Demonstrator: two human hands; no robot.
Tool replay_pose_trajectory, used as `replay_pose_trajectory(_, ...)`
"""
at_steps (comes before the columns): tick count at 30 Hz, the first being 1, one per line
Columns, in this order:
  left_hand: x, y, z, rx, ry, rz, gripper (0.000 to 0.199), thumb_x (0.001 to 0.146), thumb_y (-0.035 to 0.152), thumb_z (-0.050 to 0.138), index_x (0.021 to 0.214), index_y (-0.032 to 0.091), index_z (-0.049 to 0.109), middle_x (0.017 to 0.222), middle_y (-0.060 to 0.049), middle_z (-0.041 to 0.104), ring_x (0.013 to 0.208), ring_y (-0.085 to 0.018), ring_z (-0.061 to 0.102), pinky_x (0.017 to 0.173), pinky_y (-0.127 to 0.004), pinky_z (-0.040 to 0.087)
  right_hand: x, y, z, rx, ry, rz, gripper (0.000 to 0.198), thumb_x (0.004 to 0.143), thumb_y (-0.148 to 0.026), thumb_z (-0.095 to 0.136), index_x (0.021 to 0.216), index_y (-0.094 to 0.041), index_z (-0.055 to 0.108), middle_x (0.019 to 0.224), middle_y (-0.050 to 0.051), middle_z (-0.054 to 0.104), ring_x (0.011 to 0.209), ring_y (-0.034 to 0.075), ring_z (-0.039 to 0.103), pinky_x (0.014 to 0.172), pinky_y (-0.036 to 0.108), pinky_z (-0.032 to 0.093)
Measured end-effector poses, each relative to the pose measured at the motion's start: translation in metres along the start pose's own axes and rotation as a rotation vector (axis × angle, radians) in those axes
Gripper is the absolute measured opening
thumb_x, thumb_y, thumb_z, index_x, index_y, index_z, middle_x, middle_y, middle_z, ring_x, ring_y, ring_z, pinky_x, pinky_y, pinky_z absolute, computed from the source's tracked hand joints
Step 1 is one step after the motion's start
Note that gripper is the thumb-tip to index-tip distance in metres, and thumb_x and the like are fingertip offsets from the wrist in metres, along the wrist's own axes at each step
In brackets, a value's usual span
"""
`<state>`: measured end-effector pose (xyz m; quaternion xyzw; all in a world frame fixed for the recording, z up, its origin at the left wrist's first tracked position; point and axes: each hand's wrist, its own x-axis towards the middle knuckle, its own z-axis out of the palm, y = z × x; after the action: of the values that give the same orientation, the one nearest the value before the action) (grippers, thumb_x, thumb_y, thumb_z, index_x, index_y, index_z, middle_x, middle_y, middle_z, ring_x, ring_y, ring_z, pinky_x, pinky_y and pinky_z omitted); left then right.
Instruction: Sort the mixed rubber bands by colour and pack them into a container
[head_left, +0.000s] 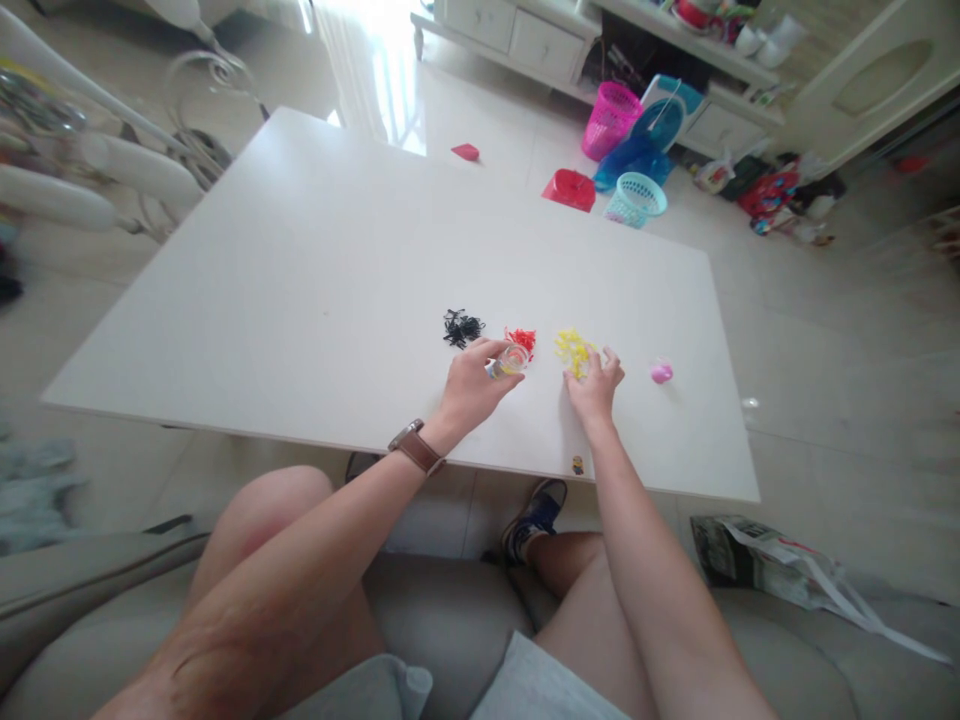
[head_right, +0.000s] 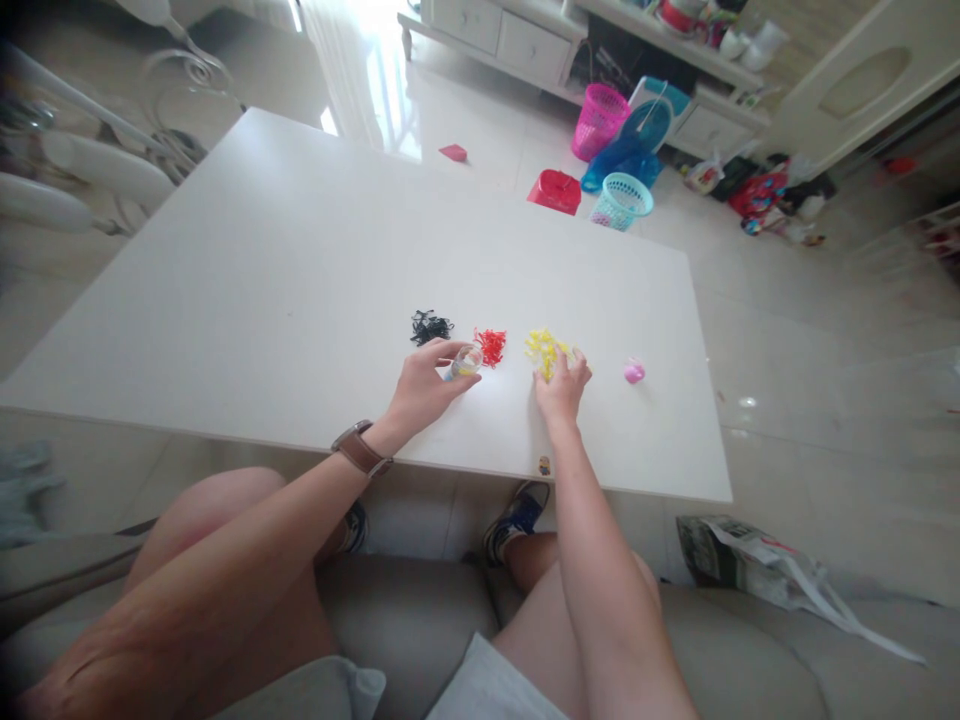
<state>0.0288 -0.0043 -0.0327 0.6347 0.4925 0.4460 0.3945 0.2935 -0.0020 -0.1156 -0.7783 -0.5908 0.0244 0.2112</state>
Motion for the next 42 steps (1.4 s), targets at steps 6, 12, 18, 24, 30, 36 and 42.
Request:
replay_pose_trajectory(6,-0.001,0.001,-0.004,0.001,-0.008,0.006,0.029,0.073,0.014,0.078,0.101,0.02,0.074,0.1,-0.003,0.072,0.091,-0.016,0.067,0.084,-0.031,0.056,0.007,0.012,0.003,0.014,-0.111,0.035,0.046,0.088,-0.034,0.056,0.132,-0.021,0.06,0.143,0.016,0.052,0.132,0.032,0.041,0.111,0.051,0.033)
replay_pose_trajectory(12,-0.005,0.005,-0.006,-0.002,-0.004,0.011,0.03,0.073,0.015,0.078,0.102,0.021,0.074,0.101,-0.003,0.072,0.091,-0.016,0.067,0.084,-0.031,0.056,0.003,0.006,-0.001,0.096,0.001,0.053,0.021,0.083,-0.023,0.056,0.097,-0.016,0.07,0.106,0.014,0.064,0.1,0.026,0.056,0.097,0.04,0.045)
replay_pose_trajectory(18,-0.009,0.004,-0.008,0.015,-0.017,0.004,0.032,0.072,0.014,0.079,0.102,0.021,0.074,0.098,-0.002,0.071,0.09,-0.017,0.067,0.081,-0.031,0.055,0.001,-0.004,-0.009,0.136,0.011,0.099,0.019,0.081,-0.022,0.06,0.089,-0.014,0.075,0.09,0.014,0.071,0.081,0.024,0.06,0.084,0.038,0.049)
replay_pose_trajectory(24,-0.013,0.004,-0.005,0.143,-0.053,-0.034,0.032,0.071,0.013,0.078,0.102,0.022,0.076,0.097,-0.004,0.07,0.087,-0.019,0.066,0.083,-0.035,0.054,0.0,-0.017,-0.029,0.192,0.004,0.129,0.022,0.078,-0.026,0.066,0.09,-0.013,0.079,0.09,0.014,0.077,0.073,0.023,0.065,0.081,0.039,0.052)
replay_pose_trajectory(30,-0.015,0.0,-0.004,0.299,-0.098,0.019,0.036,0.071,0.012,0.077,0.105,0.024,0.077,0.098,-0.005,0.07,0.087,-0.022,0.066,0.081,-0.035,0.055,0.005,-0.031,-0.044,0.623,-0.112,0.243,0.035,0.067,-0.042,0.08,0.086,-0.013,0.078,0.083,0.01,0.077,0.072,0.021,0.068,0.073,0.036,0.054)
replay_pose_trajectory(36,-0.012,-0.004,0.0,0.408,-0.176,0.031,0.038,0.076,0.016,0.076,0.114,0.024,0.077,0.101,-0.006,0.07,0.092,-0.023,0.066,0.087,-0.035,0.054,0.006,-0.048,-0.054,0.909,-0.291,0.202,0.042,0.057,-0.05,0.09,0.079,-0.017,0.076,0.07,0.002,0.071,0.063,0.015,0.06,0.066,0.031,0.052)
replay_pose_trajectory(42,-0.012,0.0,0.005,0.429,-0.238,0.001,0.039,0.078,0.019,0.076,0.118,0.023,0.076,0.109,-0.007,0.071,0.098,-0.022,0.066,0.093,-0.033,0.053,-0.001,-0.061,-0.062,1.025,-0.477,0.179,0.039,0.057,-0.049,0.093,0.076,-0.02,0.076,0.069,0.001,0.069,0.063,0.013,0.058,0.063,0.029,0.049)
